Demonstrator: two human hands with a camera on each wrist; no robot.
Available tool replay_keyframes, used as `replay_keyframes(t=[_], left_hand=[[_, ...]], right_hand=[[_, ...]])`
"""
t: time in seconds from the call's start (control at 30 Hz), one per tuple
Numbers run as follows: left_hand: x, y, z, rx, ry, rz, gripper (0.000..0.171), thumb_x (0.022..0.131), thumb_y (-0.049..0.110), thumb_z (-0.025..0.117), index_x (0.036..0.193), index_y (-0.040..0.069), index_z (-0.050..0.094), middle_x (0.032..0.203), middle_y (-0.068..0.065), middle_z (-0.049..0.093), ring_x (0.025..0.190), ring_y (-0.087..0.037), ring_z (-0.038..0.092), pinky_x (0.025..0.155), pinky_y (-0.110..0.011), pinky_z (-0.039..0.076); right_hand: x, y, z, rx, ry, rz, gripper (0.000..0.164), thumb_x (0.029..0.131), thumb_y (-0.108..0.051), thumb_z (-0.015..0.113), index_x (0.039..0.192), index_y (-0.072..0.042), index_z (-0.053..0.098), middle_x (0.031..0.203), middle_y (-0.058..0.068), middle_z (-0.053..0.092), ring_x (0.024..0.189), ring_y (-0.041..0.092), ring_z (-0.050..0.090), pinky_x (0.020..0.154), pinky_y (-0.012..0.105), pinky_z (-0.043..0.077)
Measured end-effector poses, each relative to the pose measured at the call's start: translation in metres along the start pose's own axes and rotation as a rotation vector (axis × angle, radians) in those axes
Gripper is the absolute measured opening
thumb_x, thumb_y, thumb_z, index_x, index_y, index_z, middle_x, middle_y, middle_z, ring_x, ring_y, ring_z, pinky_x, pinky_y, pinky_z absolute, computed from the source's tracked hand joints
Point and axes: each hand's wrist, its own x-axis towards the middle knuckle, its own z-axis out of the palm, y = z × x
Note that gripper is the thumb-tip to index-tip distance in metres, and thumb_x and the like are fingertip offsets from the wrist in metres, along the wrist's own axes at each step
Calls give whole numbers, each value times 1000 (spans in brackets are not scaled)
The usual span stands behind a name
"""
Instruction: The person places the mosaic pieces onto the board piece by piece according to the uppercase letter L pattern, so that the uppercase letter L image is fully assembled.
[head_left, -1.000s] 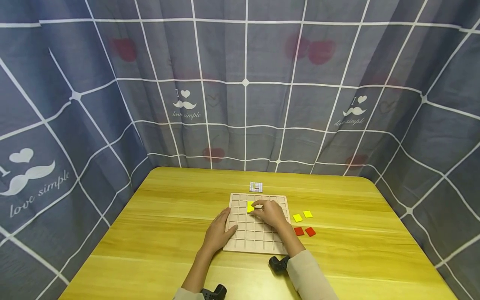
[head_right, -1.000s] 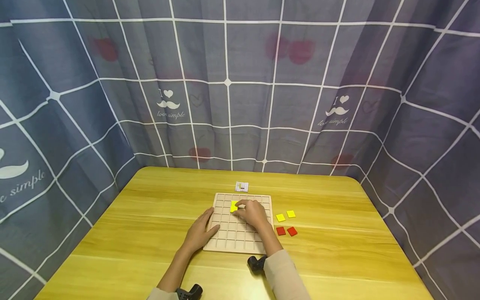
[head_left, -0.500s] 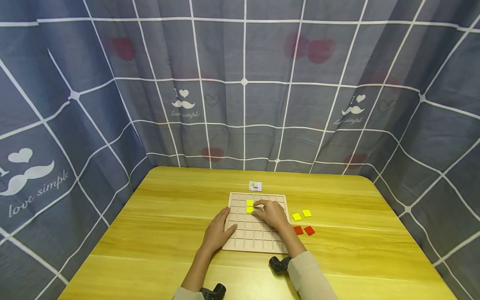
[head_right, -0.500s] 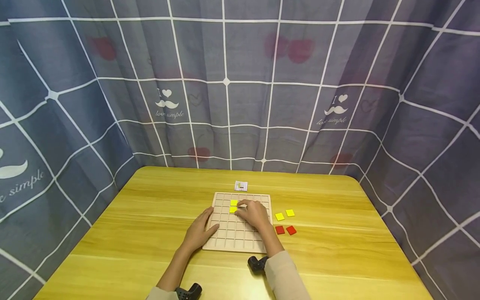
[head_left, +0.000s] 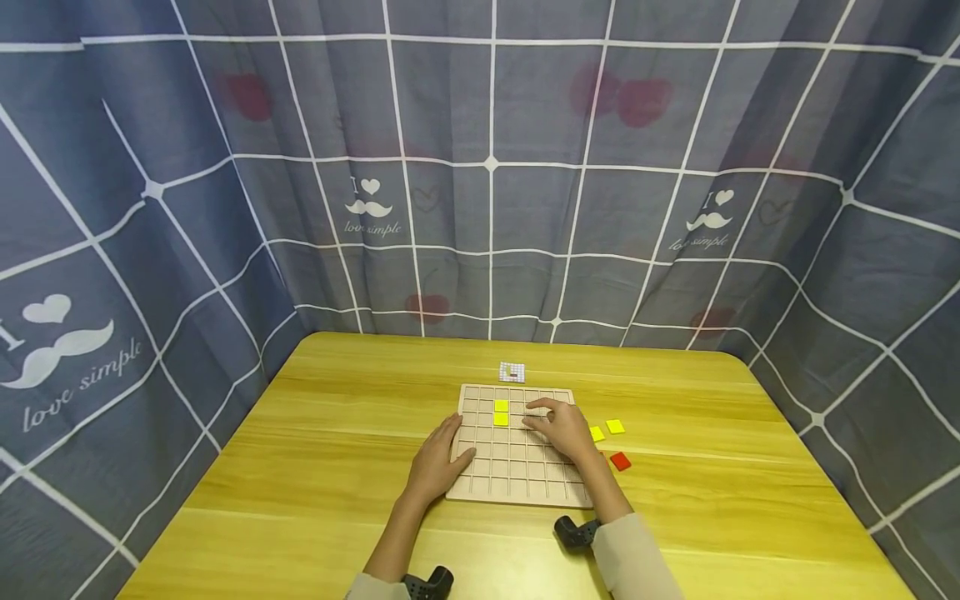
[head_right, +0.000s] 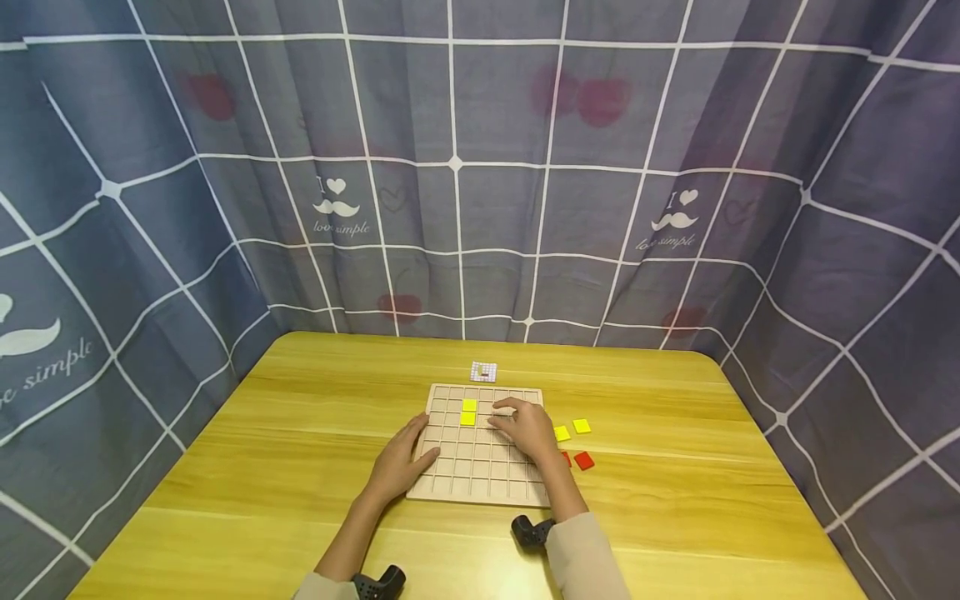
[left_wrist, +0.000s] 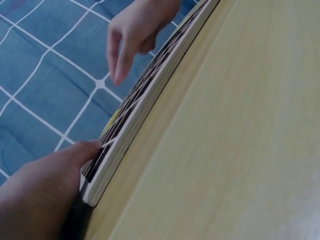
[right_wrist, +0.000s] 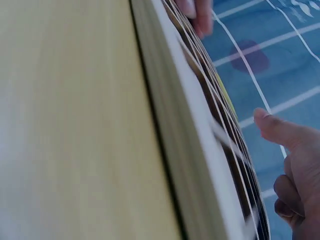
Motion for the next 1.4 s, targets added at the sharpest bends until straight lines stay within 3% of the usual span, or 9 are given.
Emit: replay_keyframes(t=[0.37, 0.57, 0.83, 0.93, 1.07, 1.2, 1.3, 1.4], left_hand=[[0, 0, 1, 37, 16, 7, 64, 87, 35, 61, 137, 0, 41, 143, -15, 37, 134, -33, 27, 107, -52, 24], [1, -1, 1, 46, 24, 27, 65, 88, 36, 61, 137, -1, 41, 142, -17, 38, 131, -35, 32, 106, -52, 26], [0, -2, -1, 25, 9, 8, 66, 88, 36, 62, 137, -1, 40, 142, -17, 37, 132, -35, 30, 106, -52, 25], [0, -1, -1, 29, 11, 6, 67, 87, 38, 61, 137, -1, 41, 142, -17, 38, 132, -34, 30, 106, -52, 25], [0, -1, -2, 42, 22, 9, 66, 87, 39, 61, 136, -1, 42, 141, -18, 39, 131, -35, 32, 106, -52, 26], [0, -1, -2, 50, 26, 10, 66, 87, 39, 61, 136, -1, 43, 140, -17, 40, 131, -35, 33, 105, -52, 27], [0, -1, -2, 49, 27, 13, 66, 87, 39, 62, 135, -2, 43, 140, -18, 40, 130, -35, 33, 105, -52, 28], [0, 0, -2, 49, 25, 6, 66, 87, 40, 61, 135, -2, 44, 140, -18, 41, 130, -35, 33, 105, -52, 28]], right_hand=[[-32, 49, -74, -21, 158, 91, 32, 82, -31, 70, 107, -11, 69, 45, -7, 21, 40, 8, 14, 35, 21, 18], [-49, 75, -99, -41, 140, 161, 36, 82, -33, 69, 110, -11, 68, 44, -6, 24, 39, 8, 16, 35, 22, 21], [-54, 96, -104, -93, -20, 180, 48, 81, -38, 69, 120, -12, 64, 48, -2, 43, 46, 10, 26, 48, 27, 30], [-53, 95, -104, -127, -17, 167, 44, 81, -36, 70, 118, -12, 65, 64, 6, 60, 51, 13, 35, 55, 30, 36], [-53, 92, -103, -150, 0, 163, 40, 82, -36, 69, 114, -12, 67, 90, 13, 68, 61, 15, 49, 63, 37, 46], [-53, 90, -100, -158, 37, 170, 40, 82, -38, 69, 112, -12, 67, 78, 10, 67, 64, 14, 53, 64, 38, 49], [-53, 88, -97, -123, 72, 183, 40, 82, -38, 69, 111, -12, 67, 53, 1, 53, 49, 11, 39, 50, 29, 40], [-52, 84, -93, -84, 110, 178, 40, 82, -38, 69, 111, -11, 68, 44, -4, 35, 41, 9, 23, 40, 23, 26]])
